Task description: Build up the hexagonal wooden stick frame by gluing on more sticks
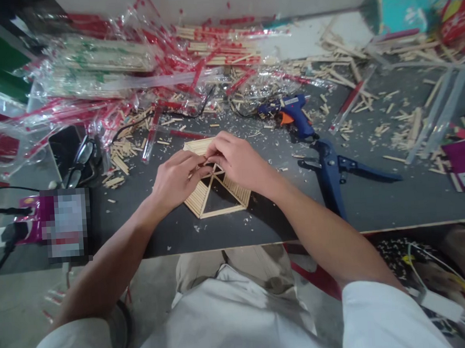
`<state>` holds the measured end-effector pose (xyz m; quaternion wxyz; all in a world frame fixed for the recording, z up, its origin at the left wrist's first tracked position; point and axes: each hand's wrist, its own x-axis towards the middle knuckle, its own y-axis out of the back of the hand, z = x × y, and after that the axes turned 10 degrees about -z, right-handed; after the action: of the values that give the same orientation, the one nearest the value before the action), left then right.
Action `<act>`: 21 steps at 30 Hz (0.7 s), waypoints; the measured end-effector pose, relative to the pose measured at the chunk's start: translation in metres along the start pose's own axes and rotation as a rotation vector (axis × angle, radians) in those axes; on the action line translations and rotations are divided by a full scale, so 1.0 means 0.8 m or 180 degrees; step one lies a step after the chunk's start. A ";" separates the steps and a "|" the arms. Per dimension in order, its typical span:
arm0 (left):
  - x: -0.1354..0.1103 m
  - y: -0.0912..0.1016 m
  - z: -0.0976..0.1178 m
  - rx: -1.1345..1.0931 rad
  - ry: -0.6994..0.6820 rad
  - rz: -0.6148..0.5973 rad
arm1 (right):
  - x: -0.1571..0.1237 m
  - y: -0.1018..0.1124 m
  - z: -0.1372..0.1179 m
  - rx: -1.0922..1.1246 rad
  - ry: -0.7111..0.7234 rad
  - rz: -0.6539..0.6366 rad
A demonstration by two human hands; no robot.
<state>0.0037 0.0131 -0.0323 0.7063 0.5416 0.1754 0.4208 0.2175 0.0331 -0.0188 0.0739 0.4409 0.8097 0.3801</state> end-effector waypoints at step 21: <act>0.000 -0.004 -0.007 0.0096 -0.0292 0.0510 | -0.002 0.003 -0.010 0.0971 -0.0596 -0.0175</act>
<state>0.0009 0.0161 -0.0375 0.6694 0.5832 0.1053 0.4480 0.2166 0.0283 -0.0123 0.0916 0.4582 0.8593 0.2080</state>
